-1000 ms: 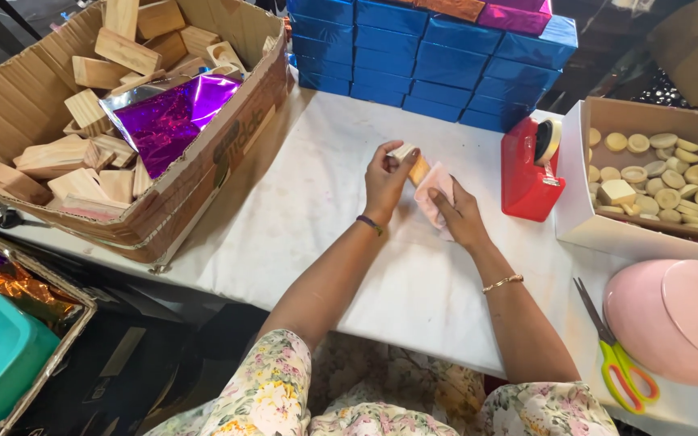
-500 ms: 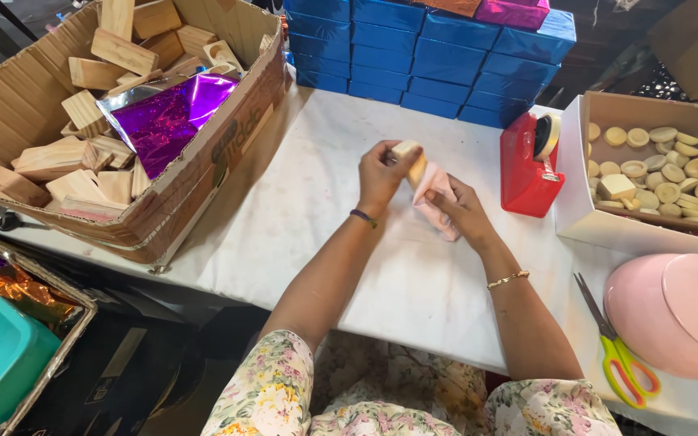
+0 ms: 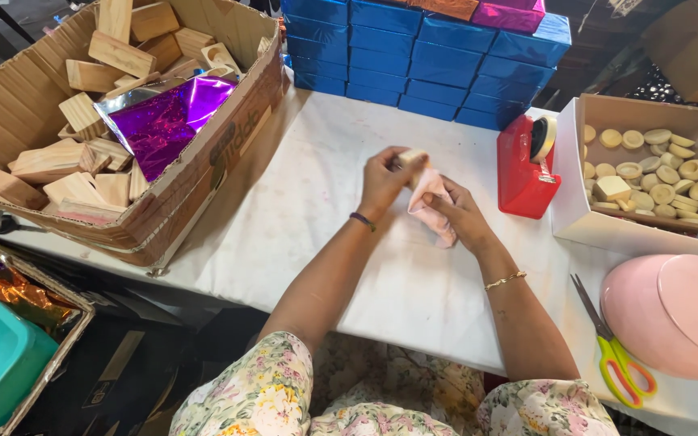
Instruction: The person sits at a table and wipes small wooden blocks with a pink cloth. They pick up blocks from a cardboard box, clean them thoroughly, and place them back into the box. The workspace includes a stack of blue boxes and a red tape dispenser.
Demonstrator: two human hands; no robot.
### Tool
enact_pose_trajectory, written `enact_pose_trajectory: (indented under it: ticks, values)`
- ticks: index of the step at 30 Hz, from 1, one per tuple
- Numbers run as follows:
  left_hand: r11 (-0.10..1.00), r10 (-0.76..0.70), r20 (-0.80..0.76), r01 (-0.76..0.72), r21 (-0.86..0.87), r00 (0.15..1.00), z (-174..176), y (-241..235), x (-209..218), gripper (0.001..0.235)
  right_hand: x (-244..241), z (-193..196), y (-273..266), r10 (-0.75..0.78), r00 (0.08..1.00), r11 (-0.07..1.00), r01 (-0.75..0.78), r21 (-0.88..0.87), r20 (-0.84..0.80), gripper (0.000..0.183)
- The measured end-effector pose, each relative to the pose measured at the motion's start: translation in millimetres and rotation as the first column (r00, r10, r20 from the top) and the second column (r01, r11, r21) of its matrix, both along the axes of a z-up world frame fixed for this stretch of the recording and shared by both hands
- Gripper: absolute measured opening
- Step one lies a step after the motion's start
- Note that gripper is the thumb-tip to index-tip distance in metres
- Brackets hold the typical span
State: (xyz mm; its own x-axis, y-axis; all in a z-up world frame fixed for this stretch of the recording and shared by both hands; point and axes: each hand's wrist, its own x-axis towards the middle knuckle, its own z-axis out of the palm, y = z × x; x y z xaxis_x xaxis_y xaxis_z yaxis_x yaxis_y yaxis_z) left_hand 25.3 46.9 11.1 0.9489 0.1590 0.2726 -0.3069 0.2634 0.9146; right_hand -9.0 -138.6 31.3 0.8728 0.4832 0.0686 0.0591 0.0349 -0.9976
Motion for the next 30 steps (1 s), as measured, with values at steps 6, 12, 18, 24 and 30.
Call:
enact_pose_trajectory:
  ticks: [6,12,18,24,30]
  values:
    - [0.995,0.02,0.026,-0.018,-0.094,0.999,-14,3,7,0.037,2,-7,2,-0.033,0.999,0.999,0.032,-0.021,-0.028,0.043]
    - [0.99,-0.088,0.04,0.083,0.113,0.995,-1,-18,-18,0.038,-4,12,-1,-0.07,0.995,0.997,0.067,0.045,0.069,0.045]
    - [0.992,0.028,-0.031,-0.032,-0.119,0.999,-9,9,9,0.038,-4,5,9,-0.079,0.995,0.995,0.075,-0.06,-0.06,0.046]
    - [0.98,-0.124,-0.08,0.109,-0.166,0.989,9,-7,-19,0.035,5,-7,3,-0.139,0.99,0.985,0.137,-0.101,-0.01,0.043]
    - [0.989,-0.132,-0.069,0.127,-0.072,0.989,12,-11,-26,0.037,4,0,-1,-0.132,0.991,0.986,0.129,-0.106,-0.022,0.044]
